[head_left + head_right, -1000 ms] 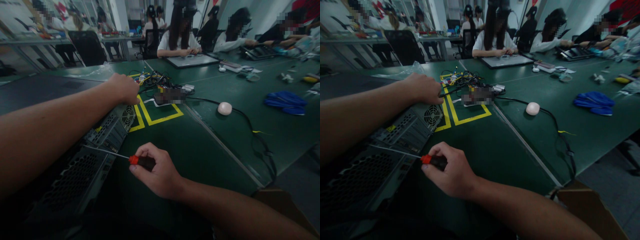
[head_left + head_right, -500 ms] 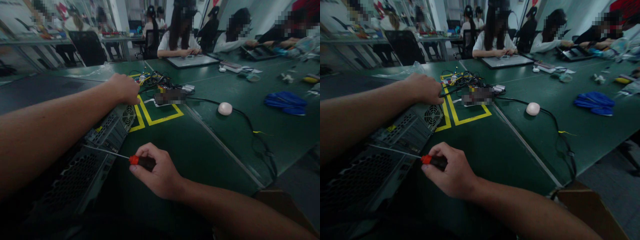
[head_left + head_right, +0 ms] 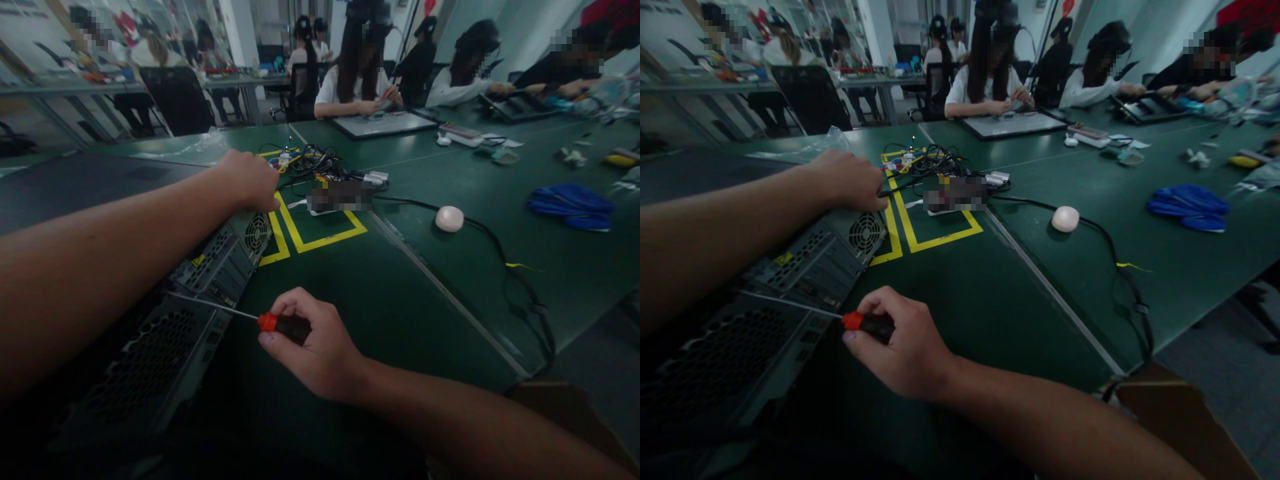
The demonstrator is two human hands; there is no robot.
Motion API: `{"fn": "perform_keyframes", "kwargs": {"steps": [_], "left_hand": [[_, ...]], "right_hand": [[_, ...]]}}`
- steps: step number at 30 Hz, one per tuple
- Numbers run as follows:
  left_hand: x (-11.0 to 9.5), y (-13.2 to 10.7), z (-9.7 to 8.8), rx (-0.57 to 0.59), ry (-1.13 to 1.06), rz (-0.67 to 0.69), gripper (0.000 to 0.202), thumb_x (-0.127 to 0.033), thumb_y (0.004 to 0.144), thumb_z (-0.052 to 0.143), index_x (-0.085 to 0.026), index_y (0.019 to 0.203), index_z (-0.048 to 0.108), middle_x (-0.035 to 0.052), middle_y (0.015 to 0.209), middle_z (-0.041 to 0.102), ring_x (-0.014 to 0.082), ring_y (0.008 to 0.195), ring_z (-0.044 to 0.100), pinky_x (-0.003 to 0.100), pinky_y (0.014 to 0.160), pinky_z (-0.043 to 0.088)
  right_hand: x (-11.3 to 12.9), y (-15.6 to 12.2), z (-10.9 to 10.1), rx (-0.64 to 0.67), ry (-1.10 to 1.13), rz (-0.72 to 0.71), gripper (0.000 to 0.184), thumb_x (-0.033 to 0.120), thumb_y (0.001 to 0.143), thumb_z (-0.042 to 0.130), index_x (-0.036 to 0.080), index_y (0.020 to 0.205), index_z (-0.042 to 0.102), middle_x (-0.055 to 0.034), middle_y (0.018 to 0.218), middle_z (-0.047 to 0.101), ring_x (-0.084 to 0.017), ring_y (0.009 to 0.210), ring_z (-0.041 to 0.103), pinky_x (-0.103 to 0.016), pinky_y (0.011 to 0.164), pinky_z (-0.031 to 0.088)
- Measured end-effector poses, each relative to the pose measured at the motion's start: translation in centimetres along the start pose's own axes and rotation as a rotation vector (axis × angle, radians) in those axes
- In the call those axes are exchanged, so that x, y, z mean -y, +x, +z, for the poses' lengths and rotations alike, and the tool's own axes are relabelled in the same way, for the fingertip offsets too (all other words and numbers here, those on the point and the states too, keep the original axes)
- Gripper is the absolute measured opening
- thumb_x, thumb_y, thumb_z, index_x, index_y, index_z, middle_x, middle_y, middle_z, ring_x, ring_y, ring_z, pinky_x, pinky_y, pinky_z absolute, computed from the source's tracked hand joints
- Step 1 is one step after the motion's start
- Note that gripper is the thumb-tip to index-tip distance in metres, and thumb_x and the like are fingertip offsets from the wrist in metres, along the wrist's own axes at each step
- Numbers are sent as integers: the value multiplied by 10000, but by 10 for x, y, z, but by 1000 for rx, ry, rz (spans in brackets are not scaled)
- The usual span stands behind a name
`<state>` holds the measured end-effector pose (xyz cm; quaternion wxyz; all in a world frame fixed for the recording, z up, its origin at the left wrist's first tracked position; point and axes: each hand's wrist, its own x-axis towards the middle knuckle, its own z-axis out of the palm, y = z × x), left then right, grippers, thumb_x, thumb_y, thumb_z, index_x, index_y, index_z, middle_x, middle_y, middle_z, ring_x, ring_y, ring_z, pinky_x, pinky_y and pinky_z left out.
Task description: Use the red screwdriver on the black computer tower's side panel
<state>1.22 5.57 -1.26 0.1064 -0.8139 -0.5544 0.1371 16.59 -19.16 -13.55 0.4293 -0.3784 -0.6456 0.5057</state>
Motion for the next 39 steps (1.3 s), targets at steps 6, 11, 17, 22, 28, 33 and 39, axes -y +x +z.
{"fn": "perform_keyframes", "kwargs": {"steps": [6, 11, 17, 22, 28, 33, 39], "left_hand": [[-2, -6, -6, -9, 10, 29, 783, -636, 1013, 796, -266, 1699, 861, 241, 1556, 902, 575, 1532, 777, 648, 1266, 625], [-5, -10, -10, 10, 25, 26, 740, -605, 1036, 783, -237, 1670, 880, 259, 1556, 897, 586, 1537, 775, 655, 1271, 624], [-7, -12, -11, 10, 42, 10, 710, -572, 1039, 772, -246, 1658, 892, 242, 1528, 908, 560, 1542, 775, 628, 1276, 621], [-11, -17, -16, 46, 88, 11, 715, -567, 1071, 712, -200, 1662, 881, 274, 1533, 894, 552, 1523, 775, 622, 1260, 624], [-10, -14, -13, 33, 33, -1, 707, -566, 1044, 774, -238, 1659, 890, 261, 1615, 873, 565, 1560, 769, 630, 1303, 607], [-7, -9, -9, 15, 56, 7, 739, -602, 1028, 777, -246, 1666, 888, 250, 1580, 895, 559, 1532, 786, 621, 1273, 632], [-6, -10, -10, -3, 71, 38, 719, -611, 1031, 752, -274, 1649, 898, 233, 1468, 935, 546, 1502, 800, 617, 1231, 656]], "right_hand": [[0, 0, 0, -4, 13, 4, 238, 371, 1033, 890, 280, 1087, 677, 23, 917, 743, -186, 790, 702, -331, 751, 560], [1, 0, 1, 9, 45, 21, 243, 368, 1032, 894, 275, 1094, 679, 26, 918, 731, -180, 790, 695, -319, 745, 548], [-1, -1, 2, -5, 28, 33, 249, 369, 1037, 911, 277, 1089, 685, 29, 912, 732, -178, 782, 685, -317, 735, 547], [0, -2, 1, -9, 46, 46, 243, 399, 1042, 907, 270, 1088, 706, 25, 914, 736, -173, 765, 679, -319, 728, 546], [2, 1, -2, -44, -29, -22, 194, 425, 1094, 857, 242, 1063, 802, -16, 962, 806, -194, 827, 710, -348, 823, 589], [4, 2, -1, -29, -36, -47, 238, 413, 1168, 754, 233, 1031, 829, -27, 925, 803, -207, 836, 727, -357, 822, 590], [6, 0, -2, -9, -10, 15, 279, 377, 992, 953, 280, 1131, 731, 47, 885, 761, -179, 746, 673, -322, 753, 560]]}}
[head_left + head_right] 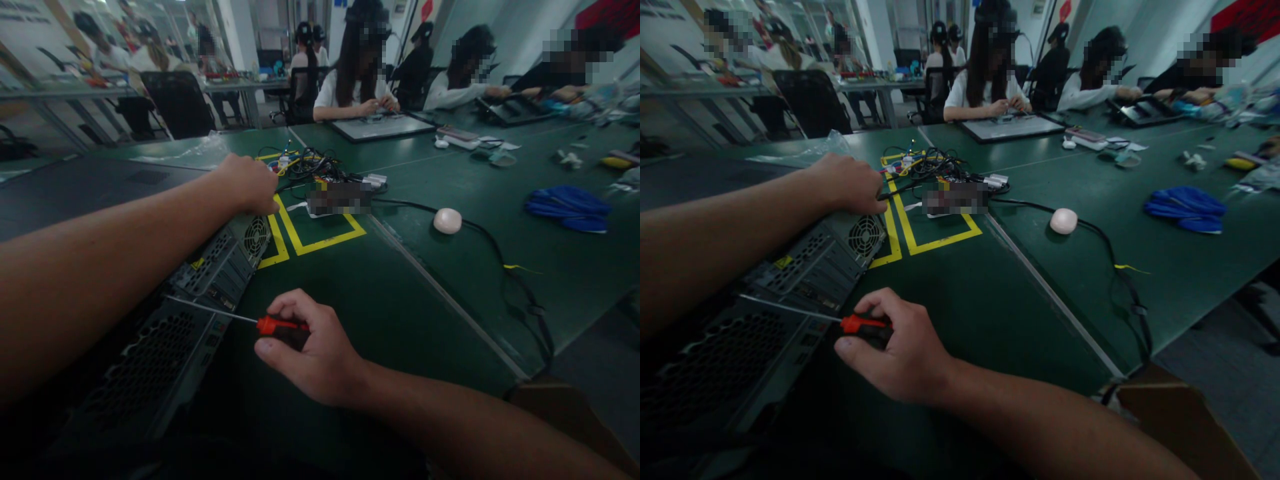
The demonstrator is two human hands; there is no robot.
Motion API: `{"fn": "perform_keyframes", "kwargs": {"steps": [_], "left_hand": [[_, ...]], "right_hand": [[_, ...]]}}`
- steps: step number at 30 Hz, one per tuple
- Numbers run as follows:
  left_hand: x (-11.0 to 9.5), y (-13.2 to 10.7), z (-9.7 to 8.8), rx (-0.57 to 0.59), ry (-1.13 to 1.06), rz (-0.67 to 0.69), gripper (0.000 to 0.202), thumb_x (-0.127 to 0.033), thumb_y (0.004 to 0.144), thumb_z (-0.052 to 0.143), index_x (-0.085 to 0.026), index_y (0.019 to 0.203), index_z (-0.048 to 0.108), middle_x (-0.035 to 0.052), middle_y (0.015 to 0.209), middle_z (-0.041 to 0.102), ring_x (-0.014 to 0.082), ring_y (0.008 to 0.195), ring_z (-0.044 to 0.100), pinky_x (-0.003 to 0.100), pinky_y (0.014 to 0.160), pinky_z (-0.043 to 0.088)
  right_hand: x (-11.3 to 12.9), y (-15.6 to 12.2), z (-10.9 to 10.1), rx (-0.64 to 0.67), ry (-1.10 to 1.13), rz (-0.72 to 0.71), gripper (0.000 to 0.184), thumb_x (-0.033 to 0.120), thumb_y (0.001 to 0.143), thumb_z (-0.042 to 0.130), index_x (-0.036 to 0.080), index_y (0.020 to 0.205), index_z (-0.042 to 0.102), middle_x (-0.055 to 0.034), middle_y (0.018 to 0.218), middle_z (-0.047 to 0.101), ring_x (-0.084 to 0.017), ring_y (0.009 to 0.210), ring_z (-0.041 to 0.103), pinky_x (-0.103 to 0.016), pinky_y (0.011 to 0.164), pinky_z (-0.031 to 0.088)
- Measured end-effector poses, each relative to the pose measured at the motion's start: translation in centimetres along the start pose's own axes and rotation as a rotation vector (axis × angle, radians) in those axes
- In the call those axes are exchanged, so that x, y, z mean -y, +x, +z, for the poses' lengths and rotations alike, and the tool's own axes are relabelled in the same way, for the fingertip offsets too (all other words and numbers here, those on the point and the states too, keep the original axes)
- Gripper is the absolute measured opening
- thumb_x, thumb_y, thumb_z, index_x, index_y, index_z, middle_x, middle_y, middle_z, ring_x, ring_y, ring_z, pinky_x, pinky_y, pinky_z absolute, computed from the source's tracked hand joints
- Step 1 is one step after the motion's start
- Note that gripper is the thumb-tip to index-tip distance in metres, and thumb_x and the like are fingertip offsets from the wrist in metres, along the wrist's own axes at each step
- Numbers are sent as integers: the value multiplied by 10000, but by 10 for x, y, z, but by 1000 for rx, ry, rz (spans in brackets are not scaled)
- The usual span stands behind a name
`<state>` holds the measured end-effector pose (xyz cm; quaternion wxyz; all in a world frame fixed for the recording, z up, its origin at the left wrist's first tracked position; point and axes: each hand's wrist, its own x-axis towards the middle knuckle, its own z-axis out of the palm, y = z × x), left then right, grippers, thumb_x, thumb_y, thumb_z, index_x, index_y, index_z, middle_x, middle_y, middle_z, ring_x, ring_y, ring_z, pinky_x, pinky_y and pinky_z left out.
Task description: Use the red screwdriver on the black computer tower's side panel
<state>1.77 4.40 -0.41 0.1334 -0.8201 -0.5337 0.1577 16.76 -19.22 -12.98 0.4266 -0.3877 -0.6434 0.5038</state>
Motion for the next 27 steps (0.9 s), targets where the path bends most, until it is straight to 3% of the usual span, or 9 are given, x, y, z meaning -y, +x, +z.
{"fn": "perform_keyframes", "kwargs": {"steps": [5, 14, 19, 24, 27], "left_hand": [[-5, -6, -6, 45, 23, -35, 701, -549, 1067, 731, -184, 1643, 894, 286, 1587, 884, 563, 1506, 809, 640, 1262, 636], [-2, -6, -5, 32, -30, -15, 693, -608, 1049, 763, -269, 1636, 907, 236, 1521, 920, 555, 1557, 772, 638, 1274, 627], [-5, -10, -9, 37, -5, -23, 706, -600, 1087, 723, -212, 1649, 900, 248, 1619, 883, 559, 1523, 789, 667, 1268, 629], [-2, -5, -5, 35, -53, -19, 689, -645, 1039, 785, -279, 1607, 922, 225, 1524, 918, 556, 1567, 761, 615, 1274, 616], [-4, -8, -7, 24, -6, -14, 668, -600, 1089, 725, -236, 1616, 914, 244, 1560, 908, 546, 1525, 785, 635, 1260, 637]], "right_hand": [[0, 2, 0, 4, 2, -31, 230, 350, 1016, 894, 281, 1085, 686, 45, 878, 724, -174, 746, 660, -318, 742, 538], [-2, 0, 0, -6, -23, -26, 232, 366, 1031, 918, 282, 1089, 710, 35, 894, 756, -180, 760, 676, -327, 765, 578], [-2, 1, 0, -9, -8, -42, 228, 356, 1017, 911, 285, 1080, 703, 33, 906, 756, -184, 772, 676, -336, 783, 577], [1, 1, 0, -10, -2, -35, 221, 360, 1018, 891, 287, 1084, 693, 34, 907, 741, -186, 768, 666, -345, 787, 568], [3, 1, -1, -2, 8, -41, 215, 355, 1015, 880, 285, 1079, 687, 41, 891, 718, -183, 758, 657, -345, 783, 558]]}}
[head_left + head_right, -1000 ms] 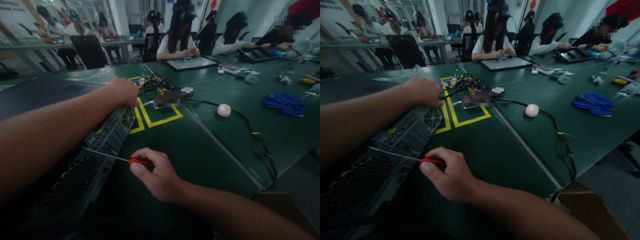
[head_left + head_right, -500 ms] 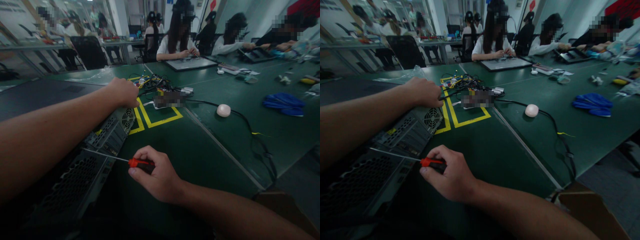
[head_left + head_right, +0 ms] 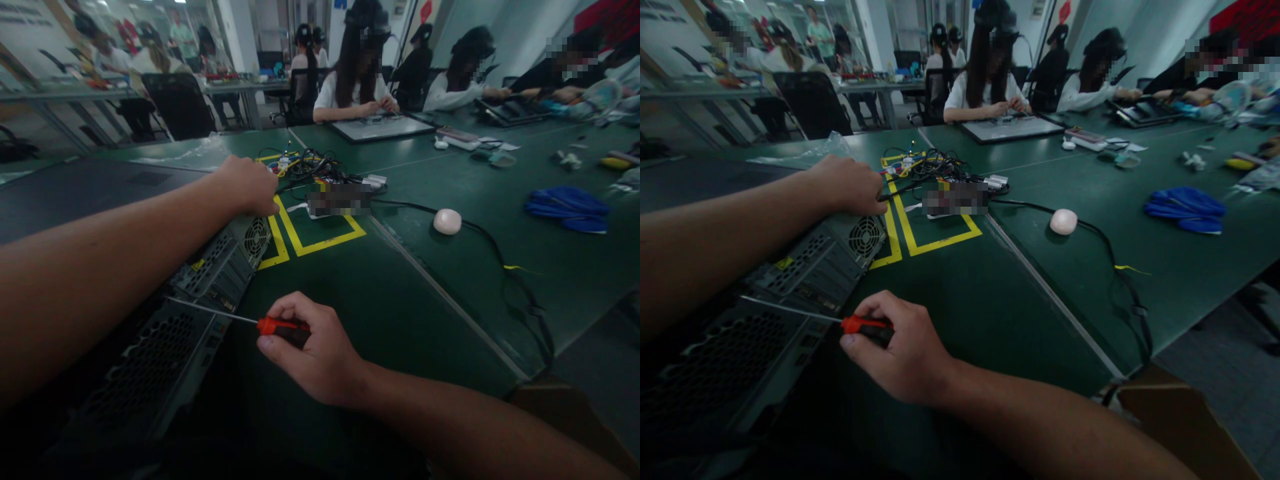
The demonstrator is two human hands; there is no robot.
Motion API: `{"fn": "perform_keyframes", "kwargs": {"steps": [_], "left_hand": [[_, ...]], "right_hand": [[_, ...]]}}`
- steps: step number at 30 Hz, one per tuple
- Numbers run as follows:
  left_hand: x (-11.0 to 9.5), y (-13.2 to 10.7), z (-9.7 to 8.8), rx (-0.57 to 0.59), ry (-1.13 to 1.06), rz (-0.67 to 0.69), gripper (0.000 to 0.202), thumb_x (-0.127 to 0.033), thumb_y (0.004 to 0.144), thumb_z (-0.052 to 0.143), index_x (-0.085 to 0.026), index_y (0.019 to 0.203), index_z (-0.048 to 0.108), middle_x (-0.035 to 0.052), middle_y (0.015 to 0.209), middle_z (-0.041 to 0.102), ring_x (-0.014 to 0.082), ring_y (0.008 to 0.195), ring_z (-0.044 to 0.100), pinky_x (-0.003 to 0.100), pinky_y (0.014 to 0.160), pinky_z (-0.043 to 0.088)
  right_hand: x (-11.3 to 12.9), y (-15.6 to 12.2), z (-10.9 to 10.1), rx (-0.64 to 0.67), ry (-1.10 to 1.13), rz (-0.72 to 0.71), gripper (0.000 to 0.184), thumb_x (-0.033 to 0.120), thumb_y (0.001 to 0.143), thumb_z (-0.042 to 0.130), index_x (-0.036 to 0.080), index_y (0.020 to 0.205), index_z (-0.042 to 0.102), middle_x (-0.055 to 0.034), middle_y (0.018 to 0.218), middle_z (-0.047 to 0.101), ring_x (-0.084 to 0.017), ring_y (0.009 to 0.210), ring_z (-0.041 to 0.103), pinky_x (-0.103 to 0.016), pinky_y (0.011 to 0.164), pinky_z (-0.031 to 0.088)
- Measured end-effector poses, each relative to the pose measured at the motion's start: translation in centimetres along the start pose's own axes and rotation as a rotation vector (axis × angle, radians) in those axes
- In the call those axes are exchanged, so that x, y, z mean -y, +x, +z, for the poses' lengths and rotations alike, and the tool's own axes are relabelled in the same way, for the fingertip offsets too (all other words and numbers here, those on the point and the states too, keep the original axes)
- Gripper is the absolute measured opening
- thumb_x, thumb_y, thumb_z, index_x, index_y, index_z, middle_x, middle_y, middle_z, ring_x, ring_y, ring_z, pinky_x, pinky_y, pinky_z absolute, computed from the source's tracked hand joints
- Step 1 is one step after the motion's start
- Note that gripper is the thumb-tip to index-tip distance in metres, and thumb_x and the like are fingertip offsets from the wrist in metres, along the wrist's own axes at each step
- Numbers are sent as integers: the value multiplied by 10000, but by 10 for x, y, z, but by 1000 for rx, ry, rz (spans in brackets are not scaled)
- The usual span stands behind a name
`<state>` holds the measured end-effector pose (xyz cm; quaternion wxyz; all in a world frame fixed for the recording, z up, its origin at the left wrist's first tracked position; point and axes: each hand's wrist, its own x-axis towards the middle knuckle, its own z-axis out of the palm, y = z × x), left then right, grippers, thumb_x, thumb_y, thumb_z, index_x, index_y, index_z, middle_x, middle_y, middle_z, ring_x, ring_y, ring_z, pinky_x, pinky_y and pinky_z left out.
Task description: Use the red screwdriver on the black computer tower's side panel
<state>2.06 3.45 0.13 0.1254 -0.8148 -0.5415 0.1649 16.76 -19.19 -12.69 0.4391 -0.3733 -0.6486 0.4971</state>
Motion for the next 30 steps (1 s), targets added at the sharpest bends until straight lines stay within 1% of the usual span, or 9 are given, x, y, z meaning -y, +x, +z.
{"fn": "perform_keyframes", "kwargs": {"steps": [4, 10, 14, 19, 25, 30], "left_hand": [[-2, -2, -3, 14, 41, 1, 658, -565, 1098, 698, -223, 1617, 912, 266, 1550, 905, 547, 1507, 804, 631, 1244, 656], [6, 5, 5, -19, 4, 36, 692, -617, 1047, 739, -268, 1620, 912, 259, 1425, 941, 553, 1488, 803, 633, 1213, 667], [7, 6, 6, -5, -29, 38, 673, -650, 1050, 749, -302, 1599, 925, 232, 1458, 933, 543, 1525, 784, 626, 1253, 643], [5, 4, 4, 0, -43, 17, 683, -627, 1029, 790, -283, 1603, 926, 251, 1516, 914, 581, 1540, 772, 665, 1280, 620], [4, 3, 3, 14, -6, 23, 666, -599, 1071, 729, -262, 1612, 921, 263, 1500, 915, 560, 1528, 781, 653, 1261, 639], [4, 4, 3, 7, -26, 31, 673, -620, 1048, 750, -292, 1608, 926, 245, 1461, 931, 559, 1525, 780, 658, 1260, 642]], "right_hand": [[0, 0, 0, -1, -17, 8, 227, 364, 1015, 895, 286, 1083, 694, 40, 891, 727, -185, 767, 668, -341, 788, 563], [-4, -1, 1, -1, -38, 18, 222, 367, 1024, 907, 282, 1085, 712, 29, 916, 766, -184, 782, 689, -324, 782, 577], [-4, 0, 1, -10, -42, 7, 224, 367, 1018, 914, 282, 1084, 717, 28, 918, 776, -186, 782, 692, -330, 790, 582], [-2, 0, 0, -3, -30, 17, 222, 380, 1020, 907, 282, 1078, 717, 29, 916, 761, -183, 777, 681, -334, 786, 573], [-6, -2, 1, -19, -17, 14, 204, 380, 1037, 917, 273, 1090, 752, 27, 908, 762, -187, 781, 690, -338, 786, 576], [-6, -3, 1, -23, -7, 35, 212, 422, 1060, 933, 257, 1080, 803, -4, 944, 789, -205, 832, 728, -339, 799, 603]]}}
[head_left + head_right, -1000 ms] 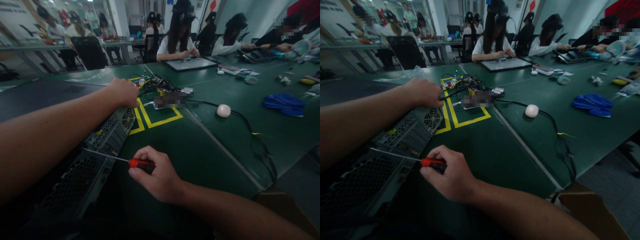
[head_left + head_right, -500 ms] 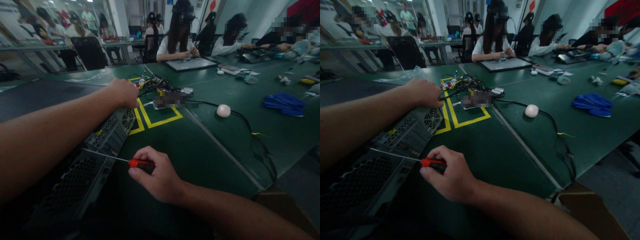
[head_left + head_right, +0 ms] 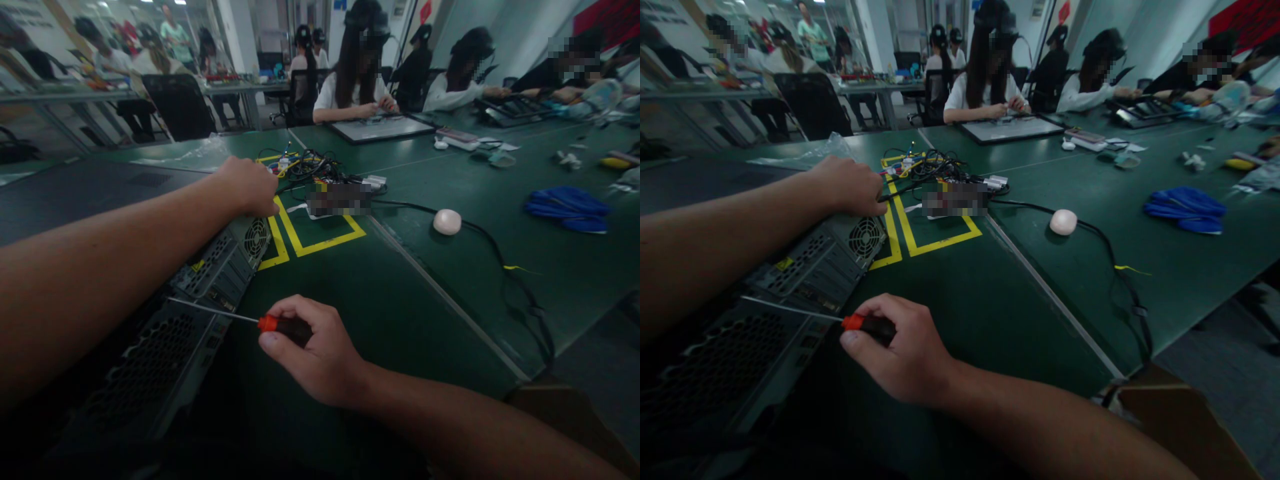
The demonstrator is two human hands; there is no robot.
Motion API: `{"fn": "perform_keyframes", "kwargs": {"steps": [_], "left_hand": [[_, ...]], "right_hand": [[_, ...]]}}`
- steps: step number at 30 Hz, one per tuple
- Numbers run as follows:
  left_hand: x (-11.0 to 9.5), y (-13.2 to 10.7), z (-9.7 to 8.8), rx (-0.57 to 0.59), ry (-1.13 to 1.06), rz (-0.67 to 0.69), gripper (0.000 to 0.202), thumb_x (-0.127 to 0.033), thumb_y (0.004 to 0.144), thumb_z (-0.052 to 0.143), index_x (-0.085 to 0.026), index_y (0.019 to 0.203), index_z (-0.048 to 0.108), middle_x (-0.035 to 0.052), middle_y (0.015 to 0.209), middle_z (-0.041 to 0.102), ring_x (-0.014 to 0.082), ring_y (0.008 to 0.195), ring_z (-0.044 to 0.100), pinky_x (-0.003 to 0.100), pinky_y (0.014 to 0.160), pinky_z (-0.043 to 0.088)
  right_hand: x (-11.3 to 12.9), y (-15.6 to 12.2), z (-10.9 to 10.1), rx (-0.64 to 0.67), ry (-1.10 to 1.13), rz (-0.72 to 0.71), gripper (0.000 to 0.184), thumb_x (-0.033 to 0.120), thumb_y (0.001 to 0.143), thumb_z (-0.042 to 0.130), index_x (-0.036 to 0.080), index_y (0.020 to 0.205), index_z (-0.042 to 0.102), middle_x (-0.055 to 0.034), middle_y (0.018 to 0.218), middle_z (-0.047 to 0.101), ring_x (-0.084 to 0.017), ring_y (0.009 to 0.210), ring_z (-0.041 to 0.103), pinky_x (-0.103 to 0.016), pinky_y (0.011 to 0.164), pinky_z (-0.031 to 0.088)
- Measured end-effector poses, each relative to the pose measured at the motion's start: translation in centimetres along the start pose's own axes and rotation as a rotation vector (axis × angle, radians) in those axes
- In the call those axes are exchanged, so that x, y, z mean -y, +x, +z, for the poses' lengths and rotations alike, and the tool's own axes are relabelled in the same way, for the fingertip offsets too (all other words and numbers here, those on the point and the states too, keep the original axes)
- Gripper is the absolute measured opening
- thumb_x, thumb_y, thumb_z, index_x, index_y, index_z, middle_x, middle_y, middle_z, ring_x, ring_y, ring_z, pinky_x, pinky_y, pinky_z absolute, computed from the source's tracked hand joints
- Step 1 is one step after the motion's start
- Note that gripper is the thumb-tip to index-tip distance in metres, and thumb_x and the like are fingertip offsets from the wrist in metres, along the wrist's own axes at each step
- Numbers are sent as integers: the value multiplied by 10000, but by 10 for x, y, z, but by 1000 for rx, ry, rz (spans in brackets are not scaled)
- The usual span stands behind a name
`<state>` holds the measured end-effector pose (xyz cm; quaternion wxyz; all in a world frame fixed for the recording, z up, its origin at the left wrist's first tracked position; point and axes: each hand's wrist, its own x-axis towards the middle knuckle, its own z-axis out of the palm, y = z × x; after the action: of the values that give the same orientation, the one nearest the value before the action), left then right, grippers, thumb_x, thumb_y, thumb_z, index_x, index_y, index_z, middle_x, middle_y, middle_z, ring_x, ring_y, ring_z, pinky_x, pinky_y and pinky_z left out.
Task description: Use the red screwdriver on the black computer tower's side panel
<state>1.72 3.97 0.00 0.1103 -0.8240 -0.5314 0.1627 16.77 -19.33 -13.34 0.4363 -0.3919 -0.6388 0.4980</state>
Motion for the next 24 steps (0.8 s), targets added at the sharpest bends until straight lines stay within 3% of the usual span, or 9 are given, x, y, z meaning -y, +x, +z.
{"fn": "perform_keyframes", "kwargs": {"steps": [7, 10, 13, 16, 24], "left_hand": [[-4, -2, -2, 13, 62, -15, 670, -569, 1095, 688, -211, 1616, 912, 287, 1516, 909, 556, 1501, 801, 634, 1239, 663], [-2, 1, 0, 3, 1, -18, 652, -563, 1060, 760, -254, 1612, 918, 251, 1502, 919, 556, 1560, 768, 616, 1274, 638], [-2, 1, 1, -13, -68, -29, 642, -516, 1030, 828, -251, 1606, 929, 257, 1553, 902, 574, 1575, 764, 640, 1315, 611], [-4, -1, -1, -8, -28, -34, 641, -497, 1045, 807, -221, 1610, 928, 287, 1573, 891, 597, 1534, 788, 676, 1290, 627], [-4, -1, -1, 0, 40, -12, 659, -519, 1084, 725, -226, 1649, 900, 267, 1487, 925, 561, 1492, 806, 642, 1230, 657]], "right_hand": [[-1, 1, -1, 26, -76, -41, 226, 398, 1203, 772, 227, 1096, 871, -51, 1014, 853, -224, 929, 785, -357, 913, 631], [-2, 0, 0, 32, -42, -1, 181, 393, 1129, 858, 235, 1214, 834, -14, 992, 831, -201, 863, 757, -325, 827, 603], [0, 1, 0, 29, -15, 18, 280, 345, 1003, 950, 263, 1180, 749, 48, 905, 742, -168, 754, 672, -304, 745, 547], [3, 2, 0, 40, -11, 20, 261, 347, 1017, 923, 280, 1092, 682, 52, 886, 714, -168, 749, 650, -311, 745, 539], [2, 1, 0, 48, -10, 30, 242, 361, 1031, 903, 279, 1110, 689, 50, 891, 718, -170, 756, 655, -321, 748, 535]]}}
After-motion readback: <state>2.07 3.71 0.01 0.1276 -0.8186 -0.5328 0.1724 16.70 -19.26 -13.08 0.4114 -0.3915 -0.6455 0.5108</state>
